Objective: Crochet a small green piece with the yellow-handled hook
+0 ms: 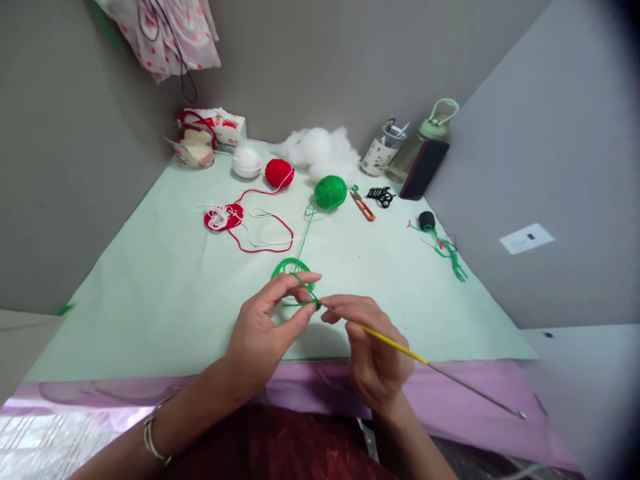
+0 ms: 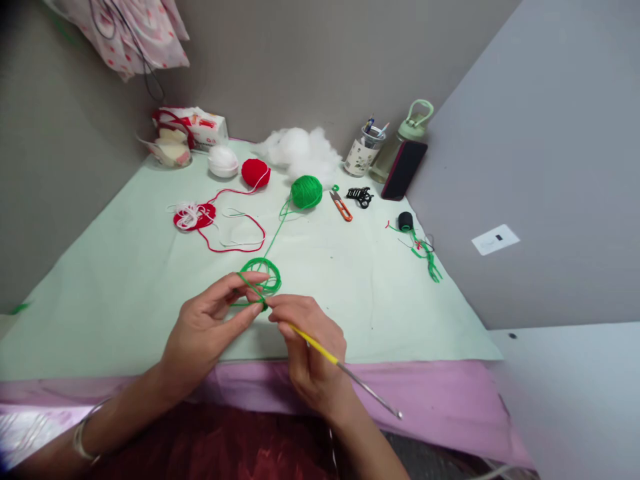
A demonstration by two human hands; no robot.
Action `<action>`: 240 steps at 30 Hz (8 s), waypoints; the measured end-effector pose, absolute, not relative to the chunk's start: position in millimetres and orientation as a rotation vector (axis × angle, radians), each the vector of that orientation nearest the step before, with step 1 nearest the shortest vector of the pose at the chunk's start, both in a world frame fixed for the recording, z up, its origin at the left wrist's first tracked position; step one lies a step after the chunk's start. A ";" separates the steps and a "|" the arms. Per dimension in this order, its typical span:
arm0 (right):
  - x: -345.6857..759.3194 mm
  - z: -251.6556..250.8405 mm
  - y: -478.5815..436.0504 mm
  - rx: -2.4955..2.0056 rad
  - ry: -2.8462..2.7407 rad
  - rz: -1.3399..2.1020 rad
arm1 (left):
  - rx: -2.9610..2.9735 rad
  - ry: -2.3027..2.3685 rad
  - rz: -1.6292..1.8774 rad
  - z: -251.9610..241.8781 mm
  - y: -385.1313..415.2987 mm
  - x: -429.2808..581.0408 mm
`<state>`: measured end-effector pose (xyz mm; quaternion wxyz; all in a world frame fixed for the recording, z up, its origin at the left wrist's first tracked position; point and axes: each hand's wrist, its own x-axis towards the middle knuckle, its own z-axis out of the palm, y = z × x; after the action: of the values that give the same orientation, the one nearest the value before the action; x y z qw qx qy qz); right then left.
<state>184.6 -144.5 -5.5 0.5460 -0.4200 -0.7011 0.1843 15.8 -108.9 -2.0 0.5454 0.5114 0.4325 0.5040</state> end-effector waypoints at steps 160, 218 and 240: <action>170.3 -10.3 -133.5 -0.923 -1.249 0.717 | 0.703 0.655 1.016 -1.0 -106.9 21.6; 171.0 -16.0 -139.7 -0.997 -1.329 0.549 | 0.751 0.749 1.043 0.2 -111.6 24.5; 174.2 -21.3 -137.5 -0.964 -1.191 0.757 | 0.732 0.674 1.000 -4.1 -112.4 25.3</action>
<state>174.2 -137.5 -21.3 0.6568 -0.4254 -0.5255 0.3340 25.3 -112.4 -4.1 0.7614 0.3365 0.3097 0.4595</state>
